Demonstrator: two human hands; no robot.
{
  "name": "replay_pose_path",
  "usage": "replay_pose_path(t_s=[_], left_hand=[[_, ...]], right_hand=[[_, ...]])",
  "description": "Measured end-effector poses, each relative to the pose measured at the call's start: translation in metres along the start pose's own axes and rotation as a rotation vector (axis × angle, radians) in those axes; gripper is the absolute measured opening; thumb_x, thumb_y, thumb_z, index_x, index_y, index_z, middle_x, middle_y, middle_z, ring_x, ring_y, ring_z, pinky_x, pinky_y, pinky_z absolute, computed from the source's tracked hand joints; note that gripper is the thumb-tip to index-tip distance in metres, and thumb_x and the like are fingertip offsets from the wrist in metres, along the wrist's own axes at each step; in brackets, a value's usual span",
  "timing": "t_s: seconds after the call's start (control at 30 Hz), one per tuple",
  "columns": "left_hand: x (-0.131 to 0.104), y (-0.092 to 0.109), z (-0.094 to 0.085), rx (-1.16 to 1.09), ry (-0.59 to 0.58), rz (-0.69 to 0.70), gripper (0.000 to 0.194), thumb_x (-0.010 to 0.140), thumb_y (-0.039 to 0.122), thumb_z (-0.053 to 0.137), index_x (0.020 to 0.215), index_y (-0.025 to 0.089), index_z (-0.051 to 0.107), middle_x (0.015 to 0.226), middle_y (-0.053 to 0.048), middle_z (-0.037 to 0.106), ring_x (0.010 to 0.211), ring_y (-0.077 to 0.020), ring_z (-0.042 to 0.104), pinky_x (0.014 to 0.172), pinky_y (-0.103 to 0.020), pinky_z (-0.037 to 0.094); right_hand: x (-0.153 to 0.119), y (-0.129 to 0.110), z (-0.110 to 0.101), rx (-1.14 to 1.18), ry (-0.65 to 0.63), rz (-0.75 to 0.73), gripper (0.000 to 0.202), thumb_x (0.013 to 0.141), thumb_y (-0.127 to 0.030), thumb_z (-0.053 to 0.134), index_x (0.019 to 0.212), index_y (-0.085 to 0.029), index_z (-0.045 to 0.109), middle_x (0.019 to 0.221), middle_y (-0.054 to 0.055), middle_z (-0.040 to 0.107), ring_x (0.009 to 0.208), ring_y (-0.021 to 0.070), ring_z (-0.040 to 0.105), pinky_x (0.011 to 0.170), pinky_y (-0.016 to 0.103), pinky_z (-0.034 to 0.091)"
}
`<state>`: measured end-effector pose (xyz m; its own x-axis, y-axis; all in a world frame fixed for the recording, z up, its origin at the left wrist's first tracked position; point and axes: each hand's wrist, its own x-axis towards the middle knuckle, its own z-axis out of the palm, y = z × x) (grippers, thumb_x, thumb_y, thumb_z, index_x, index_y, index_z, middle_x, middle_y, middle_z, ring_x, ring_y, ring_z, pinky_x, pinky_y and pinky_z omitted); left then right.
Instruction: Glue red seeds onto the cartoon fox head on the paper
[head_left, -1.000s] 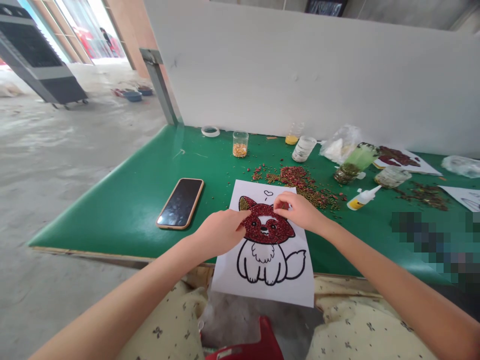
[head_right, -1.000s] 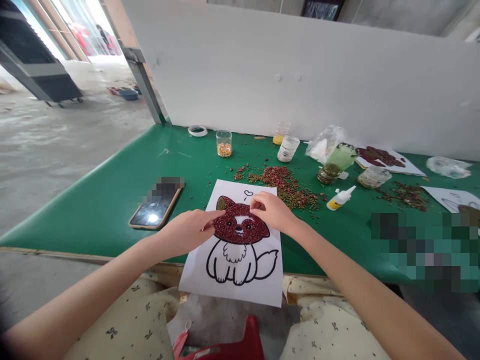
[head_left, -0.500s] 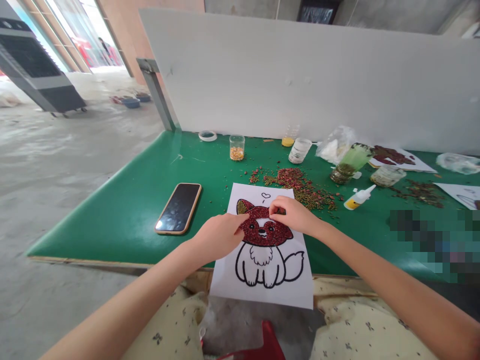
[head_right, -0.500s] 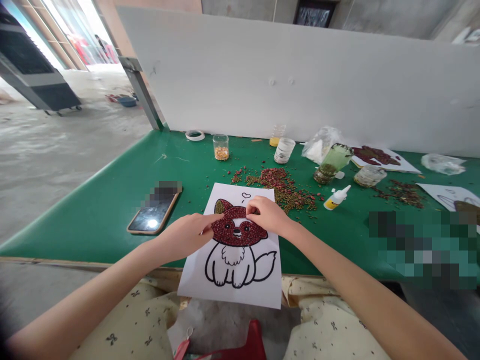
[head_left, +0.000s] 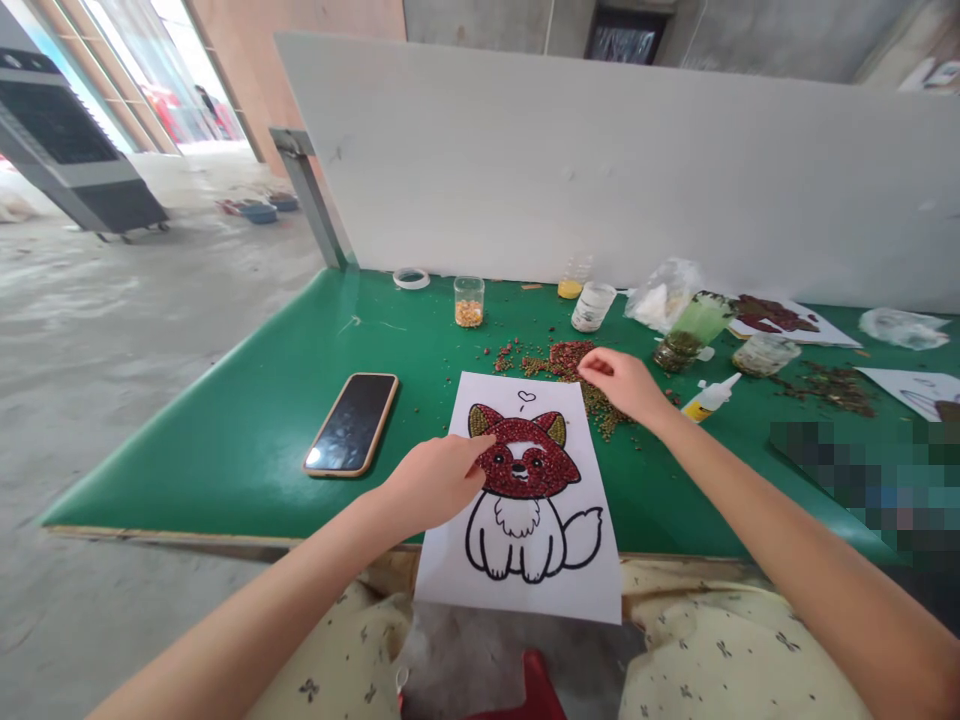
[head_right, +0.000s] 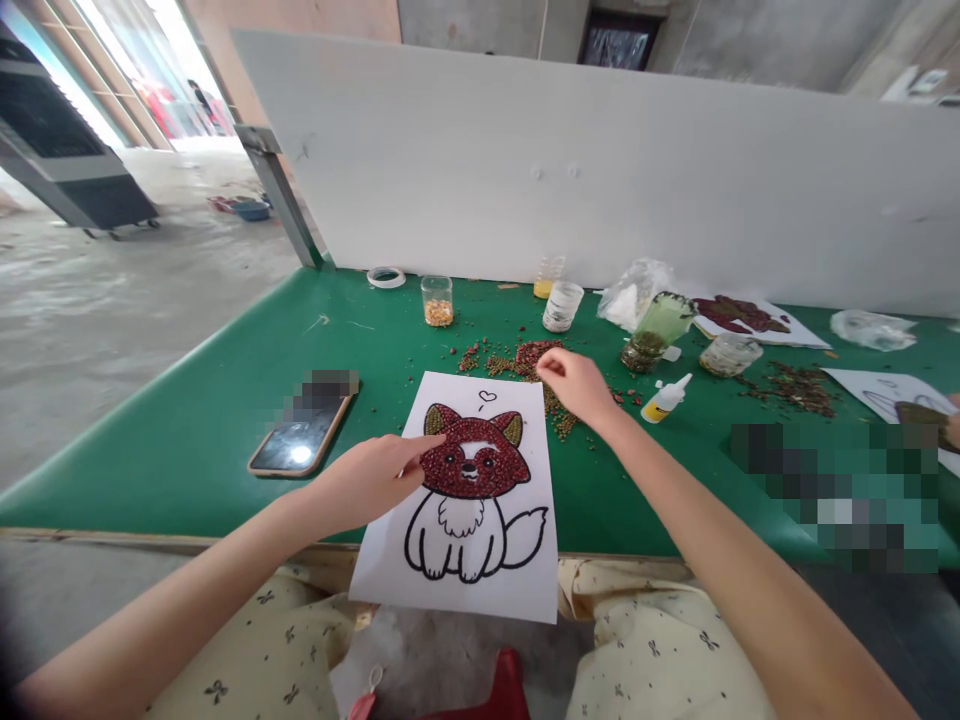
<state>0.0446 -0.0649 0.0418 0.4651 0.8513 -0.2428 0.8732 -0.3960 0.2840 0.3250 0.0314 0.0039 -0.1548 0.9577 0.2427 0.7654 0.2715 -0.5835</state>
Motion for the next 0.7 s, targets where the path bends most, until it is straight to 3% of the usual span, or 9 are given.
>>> replay_pose_path(t_s=[0.07,0.2,0.3,0.4,0.57,0.7], left_hand=[[0.0,0.001,0.0,-0.001,-0.01,-0.005,0.052,0.082,0.018,0.032,0.131,0.022,0.049,0.094,-0.009,0.068,0.073,-0.0218,0.063,0.058,-0.028,0.044],[0.001,0.001,0.002,-0.014,-0.011,-0.011,0.053,0.082,0.02,0.032,0.133,0.021,0.047,0.102,-0.011,0.067,0.082,-0.0234,0.063,0.064,-0.03,0.046],[0.003,0.001,0.003,-0.031,0.002,-0.007,0.054,0.082,0.019,0.034,0.134,0.021,0.045,0.105,-0.01,0.067,0.088,-0.0238,0.063,0.069,-0.031,0.046],[0.006,0.003,0.002,-0.062,-0.006,-0.014,0.052,0.082,0.016,0.034,0.132,0.023,0.049,0.094,-0.008,0.069,0.076,-0.0198,0.063,0.063,-0.027,0.044],[0.007,0.007,0.001,-0.11,0.048,-0.005,0.046,0.084,0.018,0.034,0.124,0.027,0.055,0.073,-0.002,0.066,0.058,-0.0145,0.055,0.054,-0.024,0.036],[0.006,0.006,0.001,-0.176,0.079,-0.017,0.043,0.083,0.02,0.037,0.12,0.026,0.059,0.063,0.001,0.063,0.052,-0.0122,0.049,0.052,-0.023,0.033]], right_hand=[[0.012,0.025,-0.013,-0.056,0.093,0.097,0.015,0.08,-0.018,0.049,0.084,-0.018,0.063,0.077,0.003,0.067,0.069,0.0153,0.06,0.065,0.026,0.042],[0.031,0.059,-0.023,-0.165,0.137,0.18,0.019,0.079,-0.013,0.048,0.085,-0.018,0.064,0.078,0.004,0.069,0.071,0.0157,0.063,0.064,0.025,0.043],[0.042,0.066,-0.018,-0.282,0.144,0.198,0.011,0.074,-0.016,0.057,0.081,-0.02,0.065,0.078,0.002,0.07,0.072,0.0162,0.062,0.061,0.025,0.042],[0.049,0.067,-0.013,-0.418,0.138,0.24,0.005,0.074,-0.023,0.062,0.077,-0.022,0.065,0.079,0.001,0.07,0.071,0.0168,0.061,0.056,0.025,0.039],[0.059,0.075,-0.005,-0.531,0.123,0.233,0.013,0.08,-0.025,0.055,0.082,-0.023,0.068,0.087,0.003,0.07,0.075,0.0179,0.06,0.057,0.025,0.038],[0.064,0.083,0.003,-0.54,0.079,0.145,0.024,0.084,-0.021,0.048,0.097,-0.024,0.068,0.103,0.004,0.068,0.09,0.0198,0.059,0.069,0.027,0.043]])
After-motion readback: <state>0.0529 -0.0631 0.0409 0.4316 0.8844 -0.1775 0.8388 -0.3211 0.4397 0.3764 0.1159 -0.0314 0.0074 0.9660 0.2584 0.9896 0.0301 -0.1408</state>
